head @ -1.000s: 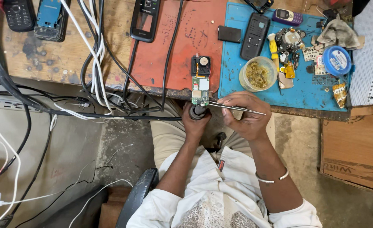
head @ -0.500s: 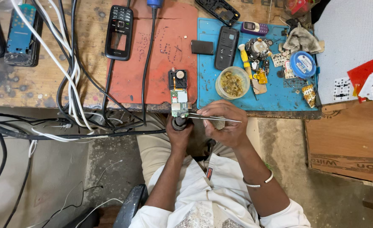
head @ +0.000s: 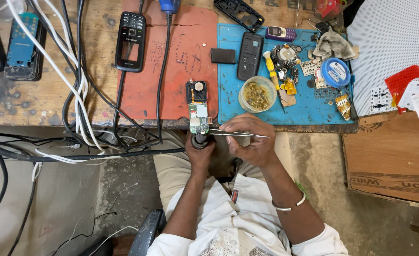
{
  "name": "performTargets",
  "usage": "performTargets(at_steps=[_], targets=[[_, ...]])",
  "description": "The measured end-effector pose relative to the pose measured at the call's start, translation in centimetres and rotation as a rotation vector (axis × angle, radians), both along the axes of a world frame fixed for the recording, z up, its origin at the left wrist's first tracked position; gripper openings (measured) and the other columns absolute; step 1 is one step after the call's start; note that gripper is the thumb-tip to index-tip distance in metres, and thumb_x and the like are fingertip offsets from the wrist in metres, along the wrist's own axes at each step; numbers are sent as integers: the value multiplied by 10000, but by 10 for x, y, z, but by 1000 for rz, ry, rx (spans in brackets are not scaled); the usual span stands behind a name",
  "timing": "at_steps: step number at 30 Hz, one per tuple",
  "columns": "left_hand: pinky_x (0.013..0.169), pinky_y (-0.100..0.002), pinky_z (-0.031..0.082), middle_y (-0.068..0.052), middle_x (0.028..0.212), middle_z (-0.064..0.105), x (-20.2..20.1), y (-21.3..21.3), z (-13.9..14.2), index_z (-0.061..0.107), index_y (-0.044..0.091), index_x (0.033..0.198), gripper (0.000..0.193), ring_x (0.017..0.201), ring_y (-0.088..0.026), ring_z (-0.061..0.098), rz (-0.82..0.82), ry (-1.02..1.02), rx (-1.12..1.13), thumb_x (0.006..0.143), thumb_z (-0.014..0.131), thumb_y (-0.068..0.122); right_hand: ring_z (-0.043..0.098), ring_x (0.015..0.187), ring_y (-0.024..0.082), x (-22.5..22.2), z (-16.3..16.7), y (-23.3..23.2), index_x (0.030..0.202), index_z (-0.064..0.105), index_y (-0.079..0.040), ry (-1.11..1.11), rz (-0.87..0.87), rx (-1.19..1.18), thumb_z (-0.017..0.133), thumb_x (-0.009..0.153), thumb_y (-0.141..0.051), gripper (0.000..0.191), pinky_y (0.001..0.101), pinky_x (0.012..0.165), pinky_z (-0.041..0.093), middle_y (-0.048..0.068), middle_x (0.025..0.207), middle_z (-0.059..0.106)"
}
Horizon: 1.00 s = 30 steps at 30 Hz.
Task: The person solders a small circuit board clamped at the edge of a cluttered workbench, holding a soldering iron in one hand and applying flux with a tool from a small container. They reposition the board, work on its contacts with the iron and a metal pick, and continue soldering different points on the board.
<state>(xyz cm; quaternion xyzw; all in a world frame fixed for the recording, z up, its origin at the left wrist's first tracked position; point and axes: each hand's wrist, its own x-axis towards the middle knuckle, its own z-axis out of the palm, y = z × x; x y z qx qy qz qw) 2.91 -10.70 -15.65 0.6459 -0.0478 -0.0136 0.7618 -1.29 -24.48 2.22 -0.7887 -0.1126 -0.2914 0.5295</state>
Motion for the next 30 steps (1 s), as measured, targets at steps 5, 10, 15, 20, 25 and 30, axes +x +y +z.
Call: performTargets(at_steps=[5, 10, 15, 20, 25, 30], targets=[[894, -311, 512, -47, 1070, 655, -1, 0, 0, 635, 16, 1130, 440, 959, -159, 623, -2, -18, 9, 714, 778, 23, 748, 939, 228, 0, -1, -1, 995, 692, -40, -5, -1, -6, 744, 832, -18, 173, 340, 865, 600, 104, 975, 755], [897, -310, 513, -47, 1072, 660, -1, 0, 2, 632, 15, 1140, 443, 962, -157, 625, -6, -19, -18, 721, 774, 25, 749, 941, 228, 0, -1, -1, 998, 689, -41, -1, -3, -7, 738, 826, -1, 183, 342, 867, 603, 103, 976, 755], [869, -314, 525, -54, 1042, 668, -1, 0, 4, 644, 11, 1111, 393, 927, -161, 635, 1, -10, 28, 745, 787, 34, 750, 944, 223, 0, -2, -1, 1001, 689, -46, 0, -1, 2, 733, 822, 15, 195, 337, 866, 603, 101, 980, 756], [857, -313, 524, -53, 1036, 661, -2, 0, 4, 637, 10, 1107, 403, 916, -158, 629, 8, -24, 25, 733, 786, 40, 747, 938, 218, -1, -2, 0, 1000, 689, -46, -6, -11, -8, 732, 824, 15, 191, 336, 871, 592, 100, 978, 758], [841, -316, 523, -57, 1010, 651, -2, 0, 2, 635, 12, 1083, 387, 900, -160, 622, 9, 2, -10, 730, 791, 42, 738, 925, 214, -1, 0, 1, 1002, 690, -40, -1, 2, 6, 742, 832, -2, 181, 329, 861, 588, 109, 979, 754], [850, -320, 518, -64, 1004, 633, 0, 0, -3, 634, 21, 1067, 385, 906, -177, 615, 22, -34, 12, 718, 794, 51, 738, 918, 213, -1, 0, 2, 998, 692, -35, 20, 3, 26, 735, 844, -9, 162, 328, 850, 596, 122, 985, 751]])
